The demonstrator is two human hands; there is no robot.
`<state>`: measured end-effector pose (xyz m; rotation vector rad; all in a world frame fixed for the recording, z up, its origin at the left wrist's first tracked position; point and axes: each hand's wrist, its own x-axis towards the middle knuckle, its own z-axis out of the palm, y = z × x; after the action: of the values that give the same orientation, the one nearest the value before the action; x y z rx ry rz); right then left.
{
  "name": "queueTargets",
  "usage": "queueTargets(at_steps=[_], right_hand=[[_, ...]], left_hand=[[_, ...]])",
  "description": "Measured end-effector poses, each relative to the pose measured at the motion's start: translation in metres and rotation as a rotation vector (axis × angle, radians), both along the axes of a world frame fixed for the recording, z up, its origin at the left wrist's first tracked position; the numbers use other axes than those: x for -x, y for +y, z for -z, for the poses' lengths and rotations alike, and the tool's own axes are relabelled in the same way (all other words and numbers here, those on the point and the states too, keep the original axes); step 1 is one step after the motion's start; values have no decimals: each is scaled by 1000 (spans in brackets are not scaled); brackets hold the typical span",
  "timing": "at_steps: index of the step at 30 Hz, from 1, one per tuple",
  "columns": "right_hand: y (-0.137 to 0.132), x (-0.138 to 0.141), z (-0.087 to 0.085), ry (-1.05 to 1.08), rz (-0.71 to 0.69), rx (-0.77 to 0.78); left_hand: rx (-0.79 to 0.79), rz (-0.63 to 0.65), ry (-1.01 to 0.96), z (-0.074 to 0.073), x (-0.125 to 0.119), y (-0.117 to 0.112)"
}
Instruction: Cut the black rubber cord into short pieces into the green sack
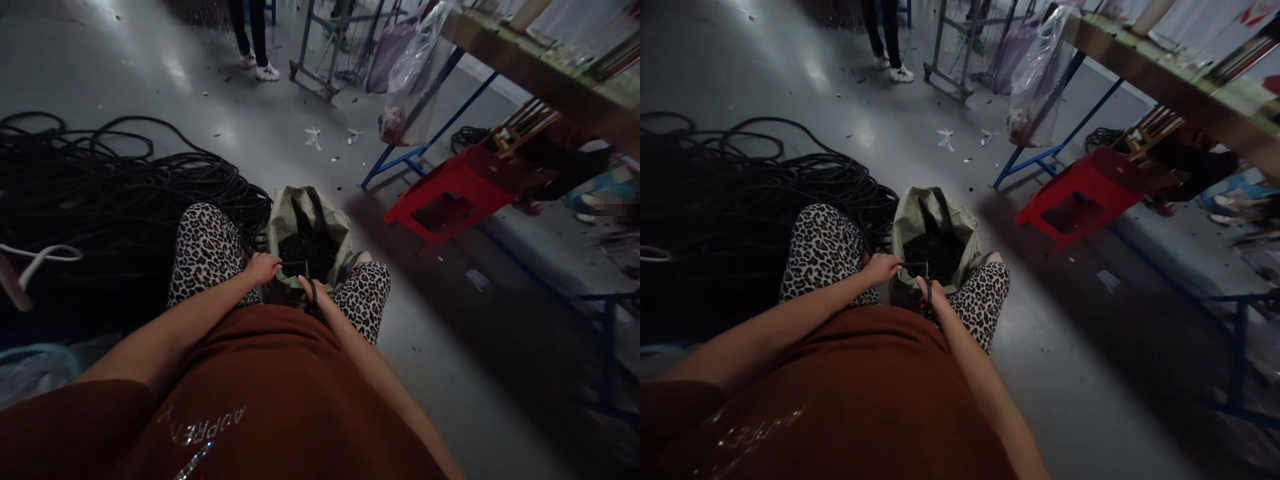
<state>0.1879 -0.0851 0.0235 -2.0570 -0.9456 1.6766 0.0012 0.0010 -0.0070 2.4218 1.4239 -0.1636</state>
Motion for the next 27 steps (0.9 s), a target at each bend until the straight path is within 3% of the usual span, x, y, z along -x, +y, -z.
queueTargets(at_steps=[12, 21, 27], right_hand=[[0, 2, -9, 37, -125, -30], [0, 3, -11, 39, -109, -35], [2, 3, -3, 40, -88, -19]], left_hand=[[-5, -17, -43, 0, 0, 1], [-3, 39, -48, -1, -1, -3], [17, 98, -36, -8, -3, -5]])
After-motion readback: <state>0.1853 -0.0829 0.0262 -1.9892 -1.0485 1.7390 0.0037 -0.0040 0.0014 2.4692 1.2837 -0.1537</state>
